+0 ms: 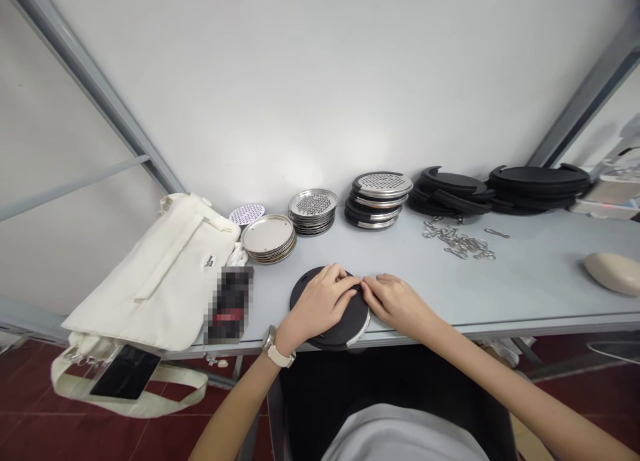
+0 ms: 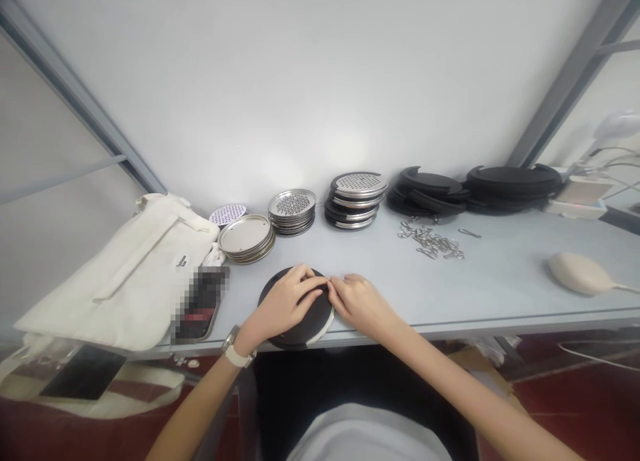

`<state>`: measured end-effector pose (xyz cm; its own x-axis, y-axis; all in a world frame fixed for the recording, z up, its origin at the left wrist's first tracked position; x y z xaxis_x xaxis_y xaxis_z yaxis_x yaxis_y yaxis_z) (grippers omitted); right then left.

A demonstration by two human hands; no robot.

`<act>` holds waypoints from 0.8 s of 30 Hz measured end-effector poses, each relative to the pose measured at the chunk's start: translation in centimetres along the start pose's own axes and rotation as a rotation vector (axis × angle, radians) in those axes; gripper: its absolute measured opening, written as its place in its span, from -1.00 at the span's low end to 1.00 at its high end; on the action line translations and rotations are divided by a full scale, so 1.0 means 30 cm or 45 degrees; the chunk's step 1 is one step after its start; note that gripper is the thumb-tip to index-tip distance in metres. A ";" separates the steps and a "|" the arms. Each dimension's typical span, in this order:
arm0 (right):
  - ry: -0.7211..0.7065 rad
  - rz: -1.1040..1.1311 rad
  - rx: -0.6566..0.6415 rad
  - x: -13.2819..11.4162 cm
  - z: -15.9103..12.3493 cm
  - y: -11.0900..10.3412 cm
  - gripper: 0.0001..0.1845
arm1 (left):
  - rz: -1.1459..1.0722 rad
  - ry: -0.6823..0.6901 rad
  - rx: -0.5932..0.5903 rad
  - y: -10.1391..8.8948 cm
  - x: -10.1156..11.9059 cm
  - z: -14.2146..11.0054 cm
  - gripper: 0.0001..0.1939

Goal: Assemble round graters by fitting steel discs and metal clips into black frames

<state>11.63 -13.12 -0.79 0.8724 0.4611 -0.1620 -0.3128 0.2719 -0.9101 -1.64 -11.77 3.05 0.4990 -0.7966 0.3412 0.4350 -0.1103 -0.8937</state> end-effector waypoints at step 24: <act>0.011 0.047 0.094 -0.011 -0.002 -0.024 -0.72 | -0.017 -0.014 -0.003 0.003 -0.010 -0.002 -0.75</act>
Point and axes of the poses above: each hand's wrist, its own z-axis towards the middle knuckle, its own y-axis out of the palm, x = y × z, the point moved 5 cm from there along z, towards the middle knuckle, and after that the axes turned 2 degrees about -x, right-handed, at the moved point
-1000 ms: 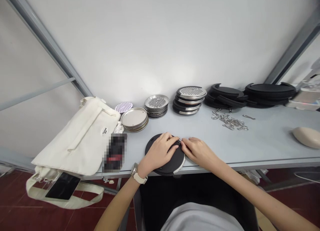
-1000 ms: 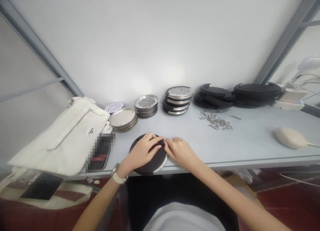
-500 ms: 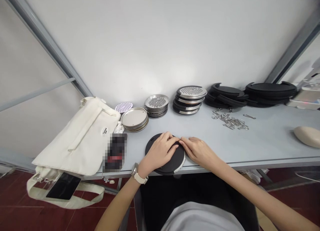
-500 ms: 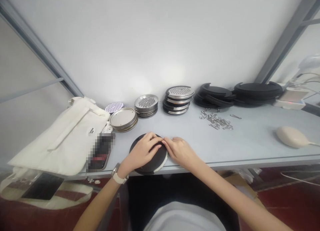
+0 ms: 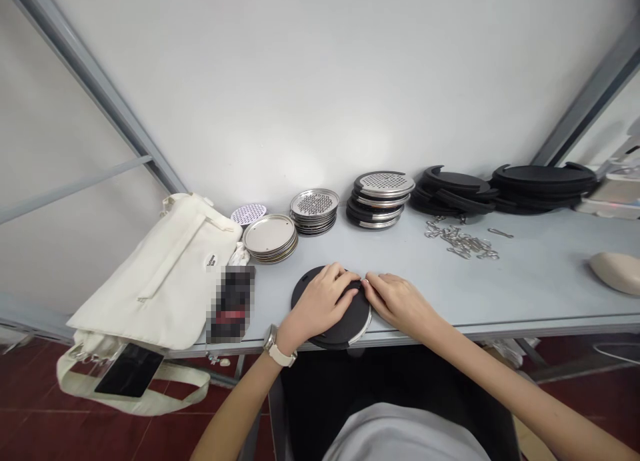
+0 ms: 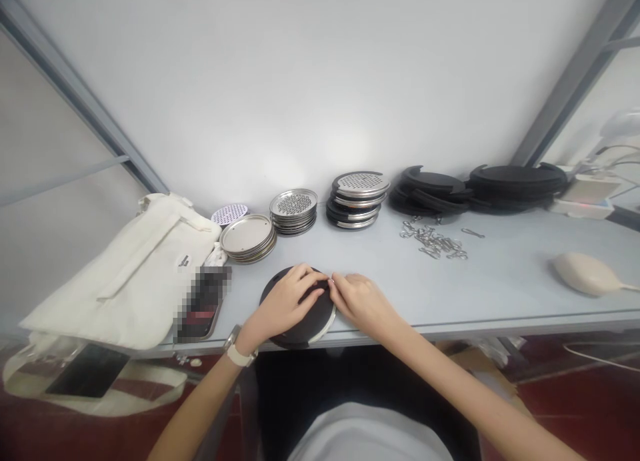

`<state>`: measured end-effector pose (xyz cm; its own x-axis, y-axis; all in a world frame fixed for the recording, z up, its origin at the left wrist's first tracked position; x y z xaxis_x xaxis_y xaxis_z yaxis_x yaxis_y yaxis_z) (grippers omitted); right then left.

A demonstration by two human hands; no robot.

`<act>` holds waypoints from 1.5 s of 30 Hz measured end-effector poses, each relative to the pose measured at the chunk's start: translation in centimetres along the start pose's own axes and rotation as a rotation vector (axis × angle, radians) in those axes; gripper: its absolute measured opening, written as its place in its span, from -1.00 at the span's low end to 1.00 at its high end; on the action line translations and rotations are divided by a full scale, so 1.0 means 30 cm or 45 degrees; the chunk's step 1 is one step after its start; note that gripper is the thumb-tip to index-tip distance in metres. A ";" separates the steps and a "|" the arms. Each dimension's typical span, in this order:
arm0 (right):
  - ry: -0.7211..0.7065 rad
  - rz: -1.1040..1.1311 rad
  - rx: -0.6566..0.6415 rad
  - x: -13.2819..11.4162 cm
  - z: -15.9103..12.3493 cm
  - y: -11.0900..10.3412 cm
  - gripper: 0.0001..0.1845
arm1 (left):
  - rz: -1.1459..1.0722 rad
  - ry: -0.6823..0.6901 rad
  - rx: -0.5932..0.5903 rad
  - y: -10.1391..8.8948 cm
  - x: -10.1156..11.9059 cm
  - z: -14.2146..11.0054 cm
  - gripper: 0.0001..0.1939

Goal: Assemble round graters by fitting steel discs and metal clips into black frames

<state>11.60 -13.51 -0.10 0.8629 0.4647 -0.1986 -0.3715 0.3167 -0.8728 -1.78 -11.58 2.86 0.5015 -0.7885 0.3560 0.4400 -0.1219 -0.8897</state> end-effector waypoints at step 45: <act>-0.005 0.431 -0.080 0.010 0.002 0.009 -0.84 | -0.037 -0.048 -0.014 0.000 -0.001 0.004 -0.82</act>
Point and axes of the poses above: each hand's wrist, its own z-axis towards the middle knuckle, its own y-axis out of the palm, x = y × z, the point moved 5 cm from there along z, towards the middle knuckle, and after that the axes turned 2 degrees about -x, right-handed, at the moved point
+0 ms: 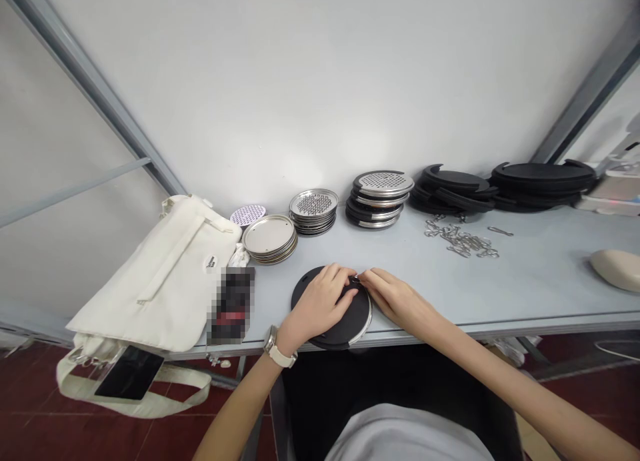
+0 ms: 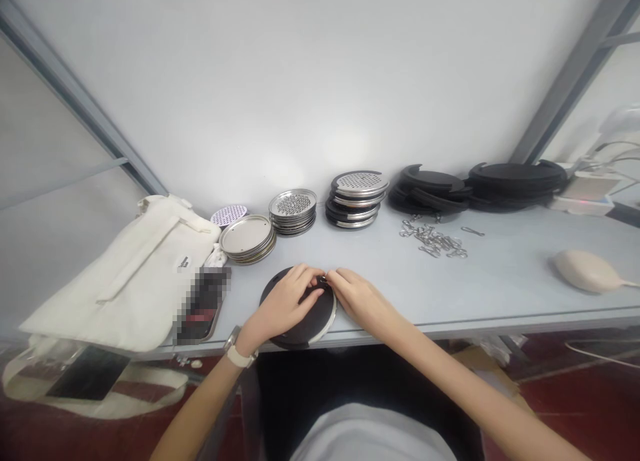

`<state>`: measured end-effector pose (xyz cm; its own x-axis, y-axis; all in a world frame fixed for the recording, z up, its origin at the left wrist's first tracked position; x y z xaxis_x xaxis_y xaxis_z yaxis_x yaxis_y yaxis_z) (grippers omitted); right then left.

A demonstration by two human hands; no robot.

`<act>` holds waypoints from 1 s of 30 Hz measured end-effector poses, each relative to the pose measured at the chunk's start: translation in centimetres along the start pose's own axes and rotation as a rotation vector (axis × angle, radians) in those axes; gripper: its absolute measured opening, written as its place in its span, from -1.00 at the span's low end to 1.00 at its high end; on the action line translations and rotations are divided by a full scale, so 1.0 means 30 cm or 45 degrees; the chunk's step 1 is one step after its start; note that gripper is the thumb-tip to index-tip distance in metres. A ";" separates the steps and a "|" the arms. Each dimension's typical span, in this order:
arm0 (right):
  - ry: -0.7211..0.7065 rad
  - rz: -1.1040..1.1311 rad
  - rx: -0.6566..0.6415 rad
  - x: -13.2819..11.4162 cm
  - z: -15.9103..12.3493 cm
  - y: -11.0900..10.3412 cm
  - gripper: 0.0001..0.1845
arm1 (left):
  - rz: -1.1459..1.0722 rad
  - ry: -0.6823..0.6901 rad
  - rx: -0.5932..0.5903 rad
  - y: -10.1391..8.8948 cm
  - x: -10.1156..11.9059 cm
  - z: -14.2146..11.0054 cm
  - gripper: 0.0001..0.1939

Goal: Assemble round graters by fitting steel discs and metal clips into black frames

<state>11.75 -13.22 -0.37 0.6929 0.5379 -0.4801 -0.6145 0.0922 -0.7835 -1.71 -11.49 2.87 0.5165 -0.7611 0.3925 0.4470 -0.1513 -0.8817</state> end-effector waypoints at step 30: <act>0.101 0.218 -0.104 0.012 -0.002 -0.009 -0.94 | 0.081 0.023 -0.012 -0.002 0.004 -0.002 -0.73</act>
Point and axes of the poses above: each hand's wrist, its own z-axis towards the middle knuckle, its own y-axis out of the palm, x = y × z, the point moved 5 cm from there along z, towards the middle knuckle, and after that the axes turned 2 degrees about -x, right-handed, at the moved point
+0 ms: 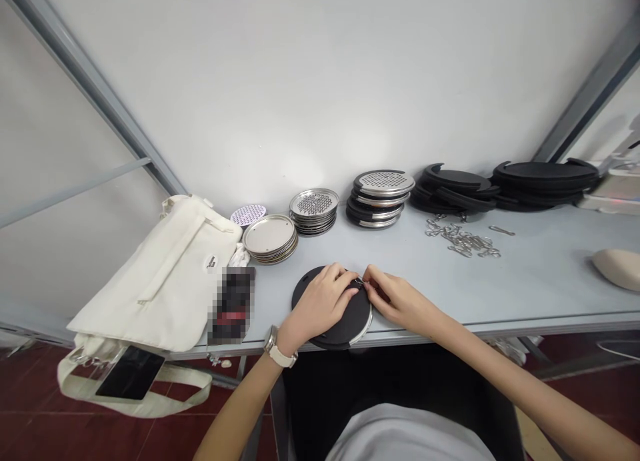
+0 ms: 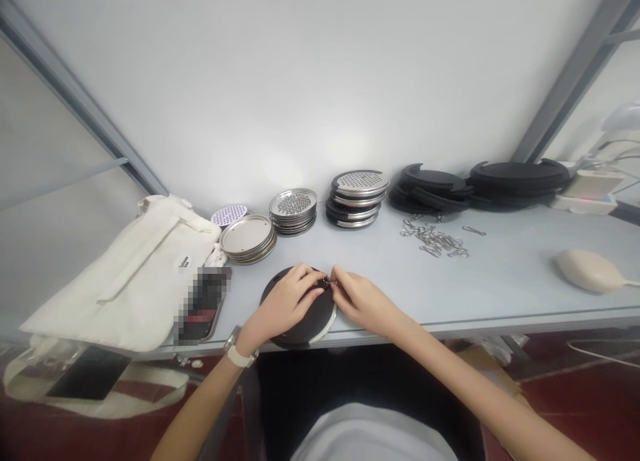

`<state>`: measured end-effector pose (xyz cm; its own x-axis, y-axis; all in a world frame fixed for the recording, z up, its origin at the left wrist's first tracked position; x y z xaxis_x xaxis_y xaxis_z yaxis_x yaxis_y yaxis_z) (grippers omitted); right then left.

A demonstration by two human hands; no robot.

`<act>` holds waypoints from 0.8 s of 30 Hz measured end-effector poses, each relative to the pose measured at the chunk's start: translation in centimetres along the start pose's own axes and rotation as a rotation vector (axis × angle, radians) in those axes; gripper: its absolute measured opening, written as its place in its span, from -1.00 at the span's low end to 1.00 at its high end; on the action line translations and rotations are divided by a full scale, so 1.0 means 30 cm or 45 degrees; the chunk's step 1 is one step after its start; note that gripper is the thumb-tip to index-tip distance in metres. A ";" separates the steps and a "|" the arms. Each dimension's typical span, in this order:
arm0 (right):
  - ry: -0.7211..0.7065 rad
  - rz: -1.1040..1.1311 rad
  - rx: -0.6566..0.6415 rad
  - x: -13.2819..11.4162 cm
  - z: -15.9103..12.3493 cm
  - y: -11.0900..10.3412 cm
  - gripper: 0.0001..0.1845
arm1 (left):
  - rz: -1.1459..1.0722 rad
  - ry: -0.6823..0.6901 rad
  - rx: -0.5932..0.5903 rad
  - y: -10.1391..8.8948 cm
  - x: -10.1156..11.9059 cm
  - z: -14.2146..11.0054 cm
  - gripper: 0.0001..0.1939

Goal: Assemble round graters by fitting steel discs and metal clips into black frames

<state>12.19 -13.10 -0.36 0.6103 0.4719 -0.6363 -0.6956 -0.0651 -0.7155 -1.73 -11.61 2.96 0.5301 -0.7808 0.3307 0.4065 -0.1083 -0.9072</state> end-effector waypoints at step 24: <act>-0.010 -0.109 0.017 -0.010 -0.002 0.003 -0.93 | -0.002 -0.006 -0.001 0.002 -0.001 0.001 -0.72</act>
<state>11.95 -13.30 -0.25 0.6647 0.4819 -0.5710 -0.6461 -0.0129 -0.7631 -1.72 -11.57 2.90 0.5328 -0.7779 0.3332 0.4066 -0.1099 -0.9070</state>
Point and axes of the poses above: each hand's wrist, its own z-axis towards the middle knuckle, its own y-axis out of the palm, x = y × z, the point moved 5 cm from there along z, towards the middle knuckle, and after that the axes turned 2 degrees about -x, right-handed, at the moved point
